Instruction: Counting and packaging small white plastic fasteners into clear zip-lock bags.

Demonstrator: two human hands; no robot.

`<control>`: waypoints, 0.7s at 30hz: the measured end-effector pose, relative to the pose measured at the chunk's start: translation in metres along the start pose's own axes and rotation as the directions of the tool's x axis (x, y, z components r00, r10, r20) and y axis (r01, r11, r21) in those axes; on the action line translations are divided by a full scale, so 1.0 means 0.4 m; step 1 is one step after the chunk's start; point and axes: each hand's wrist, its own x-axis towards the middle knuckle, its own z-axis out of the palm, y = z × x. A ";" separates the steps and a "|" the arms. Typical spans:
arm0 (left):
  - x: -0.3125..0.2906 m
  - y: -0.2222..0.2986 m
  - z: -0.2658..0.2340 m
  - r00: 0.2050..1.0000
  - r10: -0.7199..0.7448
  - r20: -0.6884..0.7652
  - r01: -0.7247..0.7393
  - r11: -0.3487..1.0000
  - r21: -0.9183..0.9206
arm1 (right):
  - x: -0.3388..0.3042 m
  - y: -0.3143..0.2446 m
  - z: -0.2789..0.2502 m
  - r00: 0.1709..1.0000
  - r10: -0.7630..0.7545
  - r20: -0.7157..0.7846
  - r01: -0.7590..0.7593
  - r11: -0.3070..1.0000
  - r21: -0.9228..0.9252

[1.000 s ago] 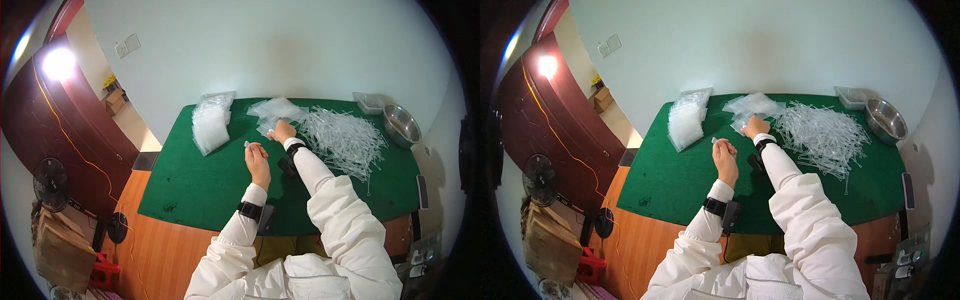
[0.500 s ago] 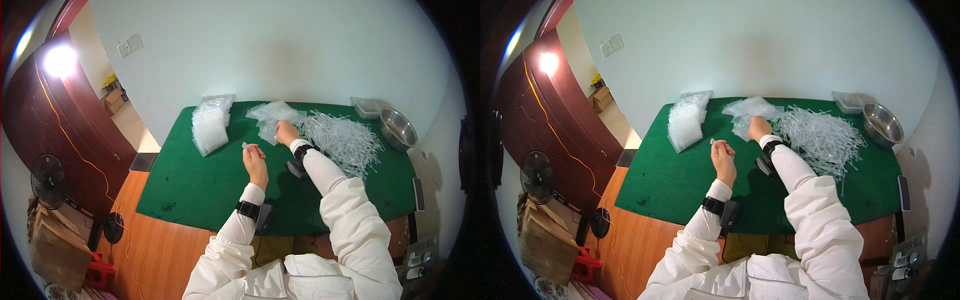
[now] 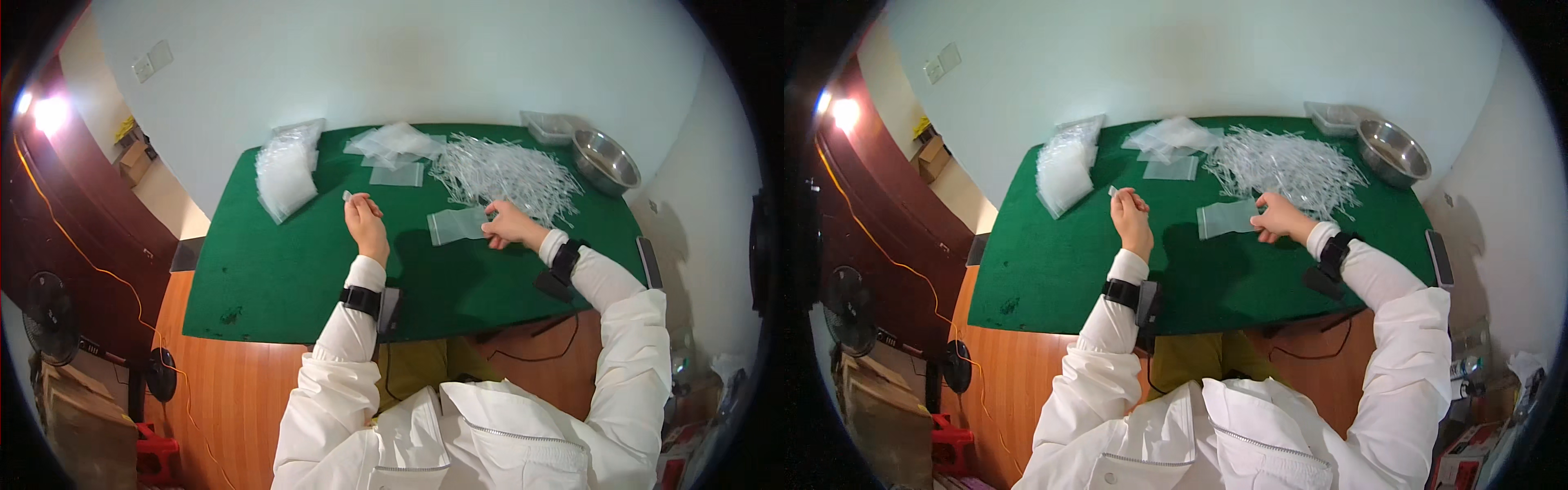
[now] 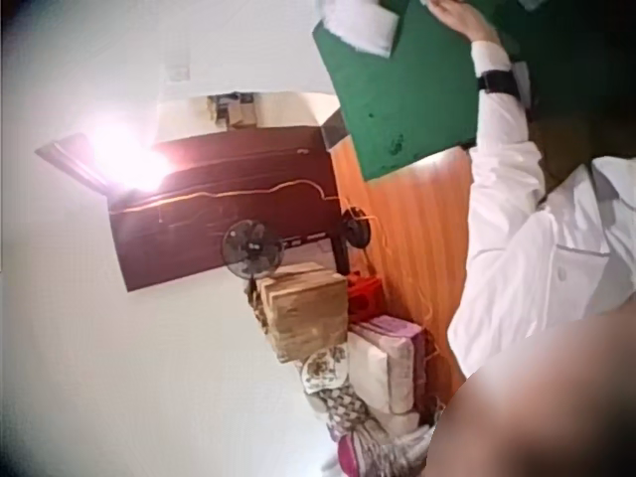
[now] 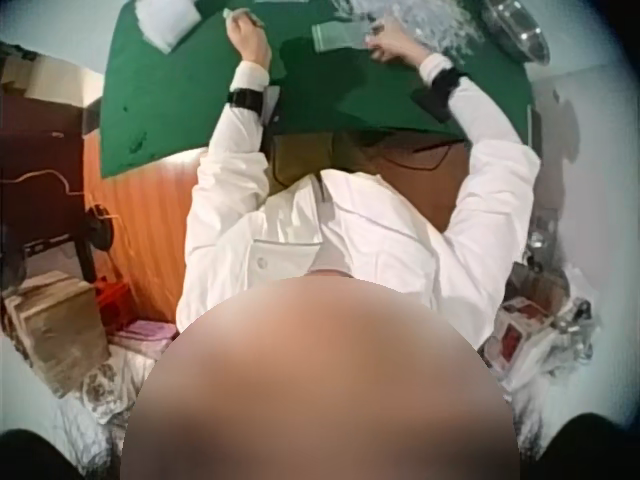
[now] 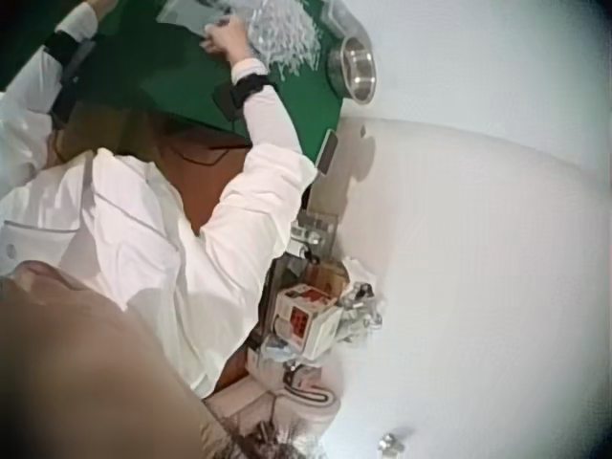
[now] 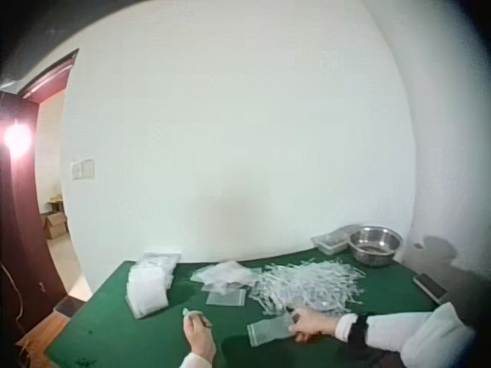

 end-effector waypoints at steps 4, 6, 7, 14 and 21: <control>-0.022 0.010 0.021 0.995 -0.077 0.062 0.076 0.997 0.015 | -0.041 0.006 -0.036 0.805 -0.591 0.047 0.302 0.341 -0.891; -0.027 0.008 0.027 0.990 -0.105 0.092 0.104 0.994 0.016 | -0.025 -0.033 -0.001 0.723 -0.634 0.273 0.583 0.350 -0.733; -0.031 0.010 0.026 0.981 -0.151 0.120 0.151 0.988 0.005 | -0.018 -0.036 0.032 0.723 -0.636 0.270 0.583 0.353 -0.731; -0.034 0.013 0.026 0.951 -0.241 0.193 0.243 0.970 0.009 | 0.054 -0.050 0.141 0.659 -0.641 0.392 0.680 0.287 -0.675; -0.034 0.011 0.026 0.946 -0.237 0.223 0.253 0.966 -0.045 | 0.074 -0.044 0.115 0.678 -0.602 0.422 0.707 0.379 -0.597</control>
